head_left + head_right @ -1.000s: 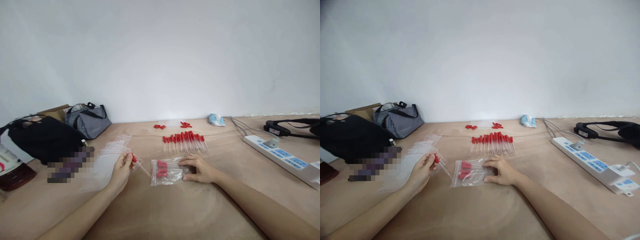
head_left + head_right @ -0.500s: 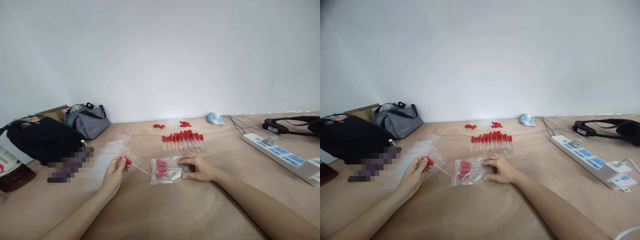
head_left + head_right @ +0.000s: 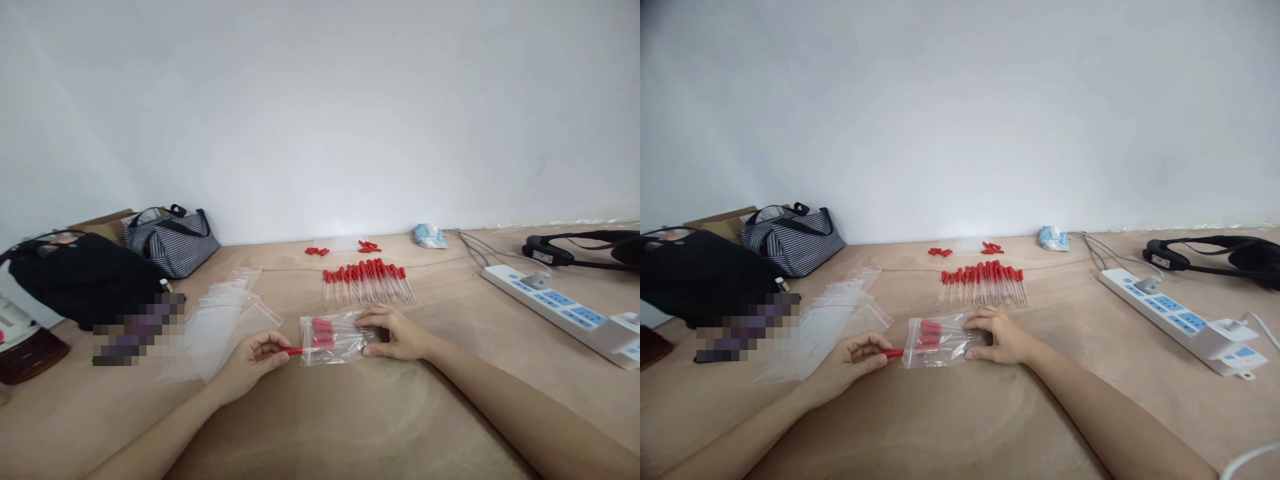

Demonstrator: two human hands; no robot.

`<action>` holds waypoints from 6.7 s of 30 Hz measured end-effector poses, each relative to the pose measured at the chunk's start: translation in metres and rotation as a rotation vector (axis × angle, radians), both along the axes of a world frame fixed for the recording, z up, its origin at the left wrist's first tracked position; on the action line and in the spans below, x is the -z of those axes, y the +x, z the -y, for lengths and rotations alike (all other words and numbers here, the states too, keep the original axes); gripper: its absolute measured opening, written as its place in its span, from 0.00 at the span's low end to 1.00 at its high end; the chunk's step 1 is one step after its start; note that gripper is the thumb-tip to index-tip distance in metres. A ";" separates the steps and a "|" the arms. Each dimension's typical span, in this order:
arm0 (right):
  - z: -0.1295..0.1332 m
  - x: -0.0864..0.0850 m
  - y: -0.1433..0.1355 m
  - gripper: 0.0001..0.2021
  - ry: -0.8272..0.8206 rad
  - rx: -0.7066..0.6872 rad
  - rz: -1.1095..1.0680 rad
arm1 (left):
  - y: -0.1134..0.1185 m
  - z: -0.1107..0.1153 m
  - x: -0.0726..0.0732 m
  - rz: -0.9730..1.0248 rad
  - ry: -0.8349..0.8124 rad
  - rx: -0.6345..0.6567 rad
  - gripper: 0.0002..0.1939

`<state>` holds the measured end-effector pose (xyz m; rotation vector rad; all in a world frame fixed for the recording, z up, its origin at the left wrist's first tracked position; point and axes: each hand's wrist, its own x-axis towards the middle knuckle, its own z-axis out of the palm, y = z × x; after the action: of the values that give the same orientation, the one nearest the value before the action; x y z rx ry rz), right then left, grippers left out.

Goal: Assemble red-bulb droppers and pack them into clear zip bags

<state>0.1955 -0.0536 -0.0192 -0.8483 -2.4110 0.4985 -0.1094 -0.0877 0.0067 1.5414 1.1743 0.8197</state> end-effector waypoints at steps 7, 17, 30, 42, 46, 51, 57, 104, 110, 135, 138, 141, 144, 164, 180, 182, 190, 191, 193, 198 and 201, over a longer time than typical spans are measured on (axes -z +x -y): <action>0.000 0.001 0.000 0.25 0.010 0.010 0.007 | 0.006 -0.007 0.001 0.045 -0.060 0.203 0.13; 0.001 -0.001 0.000 0.26 0.026 -0.001 0.016 | 0.028 -0.017 0.003 -0.088 0.084 0.252 0.11; 0.003 -0.002 -0.001 0.26 0.025 -0.013 0.014 | 0.025 -0.009 -0.003 -0.341 0.387 0.409 0.17; 0.005 -0.001 -0.004 0.26 0.033 -0.048 0.027 | 0.014 -0.010 -0.007 -0.416 0.613 0.528 0.09; 0.005 -0.002 -0.005 0.26 0.026 -0.055 0.020 | 0.011 -0.011 -0.004 -0.486 0.828 0.342 0.09; 0.004 0.000 -0.005 0.26 0.027 -0.054 0.018 | 0.009 -0.015 0.005 -0.525 0.901 0.429 0.11; 0.004 0.001 -0.005 0.25 0.015 -0.066 0.027 | 0.003 -0.015 -0.001 -0.516 0.881 0.288 0.14; -0.072 -0.018 -0.009 0.09 0.074 0.931 0.001 | 0.032 0.023 -0.019 -0.809 0.440 0.785 0.31; -0.105 -0.028 -0.033 0.17 -0.077 1.074 0.018 | 0.071 0.017 -0.017 -0.768 0.543 0.846 0.33; -0.048 -0.016 0.009 0.14 -0.295 0.668 -0.857 | 0.063 -0.012 -0.007 -0.701 0.640 0.637 0.21; -0.028 0.000 0.005 0.18 -0.353 0.639 -0.967 | 0.062 -0.016 -0.001 -0.664 0.638 0.606 0.20; -0.021 0.007 0.000 0.21 -0.382 0.660 -1.034 | 0.061 -0.016 0.004 -0.644 0.632 0.589 0.21; -0.019 0.007 -0.001 0.22 -0.433 0.668 -1.070 | 0.060 -0.016 0.005 -0.631 0.627 0.581 0.22; 0.003 0.004 -0.017 0.23 -0.785 0.515 -1.118 | 0.060 -0.016 0.006 -0.595 0.522 0.507 0.32; 0.020 -0.002 -0.031 0.20 -0.985 0.233 -0.553 | 0.066 -0.017 0.006 -0.580 0.578 0.479 0.21; 0.025 -0.003 -0.038 0.21 -1.067 0.285 -0.616 | 0.066 -0.018 0.007 -0.590 0.569 0.482 0.21; 0.029 -0.003 -0.040 0.20 -1.170 0.284 -0.852 | 0.061 -0.018 0.006 -0.479 0.613 0.479 0.23; 0.025 -0.003 -0.036 0.20 -1.147 0.281 -0.839 | 0.058 -0.018 0.003 -0.465 0.618 0.470 0.21; 0.018 -0.002 -0.027 0.20 -1.101 0.272 -0.781 | 0.052 -0.019 -0.001 -0.468 0.607 0.458 0.18; 0.010 -0.001 -0.007 0.18 -0.954 0.250 -0.660 | 0.039 -0.021 -0.002 -0.537 0.539 0.495 0.19; 0.012 0.003 -0.010 0.15 -0.841 0.289 -0.590 | 0.039 -0.022 -0.001 -0.549 0.526 0.500 0.20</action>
<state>0.1857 -0.0657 -0.0226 -1.1438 -1.4733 1.4518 -0.0705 -0.0653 0.0078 2.4787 0.8973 0.3802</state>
